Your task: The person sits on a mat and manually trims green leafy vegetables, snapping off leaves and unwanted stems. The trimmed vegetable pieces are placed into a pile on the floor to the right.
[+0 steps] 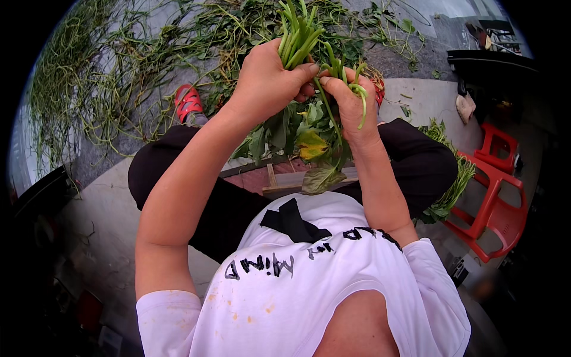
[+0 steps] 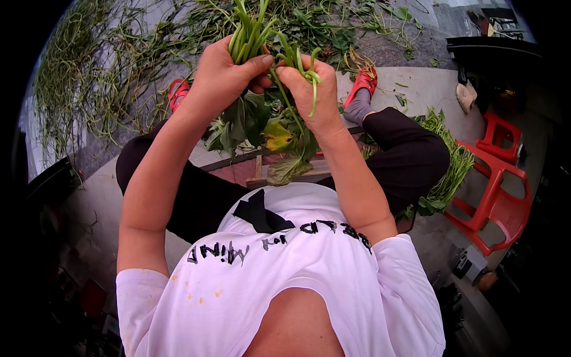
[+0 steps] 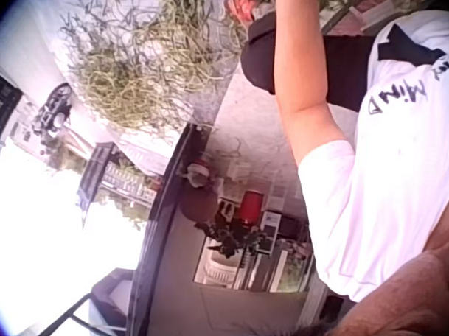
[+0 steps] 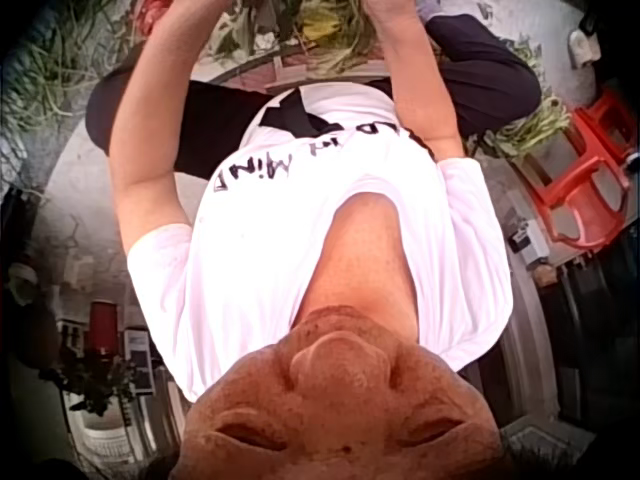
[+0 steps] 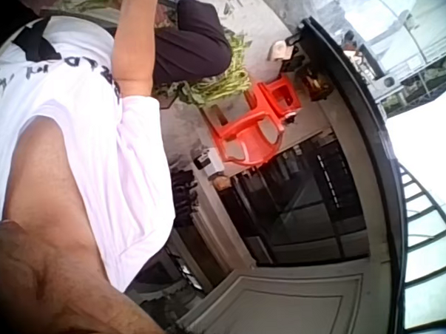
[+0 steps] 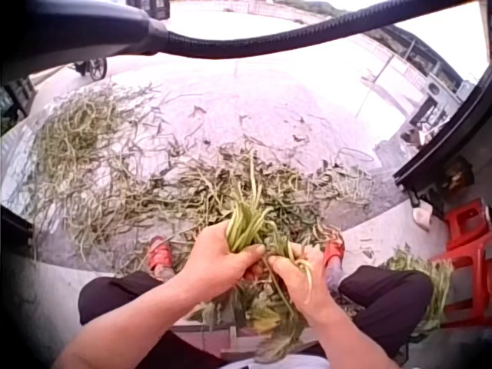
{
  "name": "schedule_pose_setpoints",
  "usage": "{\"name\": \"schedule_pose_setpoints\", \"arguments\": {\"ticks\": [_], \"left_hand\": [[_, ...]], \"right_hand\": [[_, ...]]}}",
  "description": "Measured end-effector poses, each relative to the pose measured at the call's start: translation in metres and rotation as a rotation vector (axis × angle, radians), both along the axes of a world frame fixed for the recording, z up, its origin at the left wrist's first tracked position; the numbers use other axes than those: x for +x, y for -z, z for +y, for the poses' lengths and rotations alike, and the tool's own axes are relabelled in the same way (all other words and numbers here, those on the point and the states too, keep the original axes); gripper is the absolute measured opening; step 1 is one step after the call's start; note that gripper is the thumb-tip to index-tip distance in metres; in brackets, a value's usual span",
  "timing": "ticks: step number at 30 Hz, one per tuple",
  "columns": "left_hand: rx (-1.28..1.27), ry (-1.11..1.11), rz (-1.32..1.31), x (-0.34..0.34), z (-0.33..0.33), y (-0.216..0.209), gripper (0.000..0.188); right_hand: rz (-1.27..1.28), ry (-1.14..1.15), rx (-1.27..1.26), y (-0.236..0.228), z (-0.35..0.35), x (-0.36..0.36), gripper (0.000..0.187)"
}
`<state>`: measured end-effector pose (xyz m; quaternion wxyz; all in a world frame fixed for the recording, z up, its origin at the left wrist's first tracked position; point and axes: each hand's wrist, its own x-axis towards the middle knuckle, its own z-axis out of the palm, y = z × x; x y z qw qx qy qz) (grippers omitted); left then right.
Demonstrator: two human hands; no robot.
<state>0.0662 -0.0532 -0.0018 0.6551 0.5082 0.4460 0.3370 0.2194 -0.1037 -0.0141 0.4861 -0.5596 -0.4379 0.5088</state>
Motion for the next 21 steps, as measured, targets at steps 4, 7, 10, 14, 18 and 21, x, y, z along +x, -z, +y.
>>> {"name": "schedule_pose_setpoints", "arguments": {"ticks": [4, 7, 10, 14, 18, 21], "left_hand": [[0.07, -0.025, 0.092, 0.007, 0.007, 0.011, 0.011], [0.203, -0.065, 0.196, 0.01, 0.007, 0.013, 0.01], [0.387, -0.088, 0.334, 0.01, 0.008, 0.02, 0.01], [0.279, -0.077, 0.212, 0.009, -0.003, 0.001, 0.012], [0.23, -0.034, 0.23, -0.006, 0.005, 0.0, 0.012], [0.214, -0.069, 0.26, -0.006, 0.011, 0.002, 0.015]], "right_hand": [[0.149, 0.144, -0.079, 0.011, 0.006, -0.006, 0.014], [0.114, 0.178, -0.1, 0.009, 0.009, -0.009, 0.013], [0.081, 0.216, -0.11, 0.012, 0.013, -0.011, 0.011], [0.236, 0.605, -0.239, 0.079, 0.034, 0.049, 0.007], [0.241, 0.407, -0.186, 0.074, 0.004, 0.098, 0.01], [0.171, 0.113, -0.201, 0.045, -0.01, 0.067, 0.015]]}}
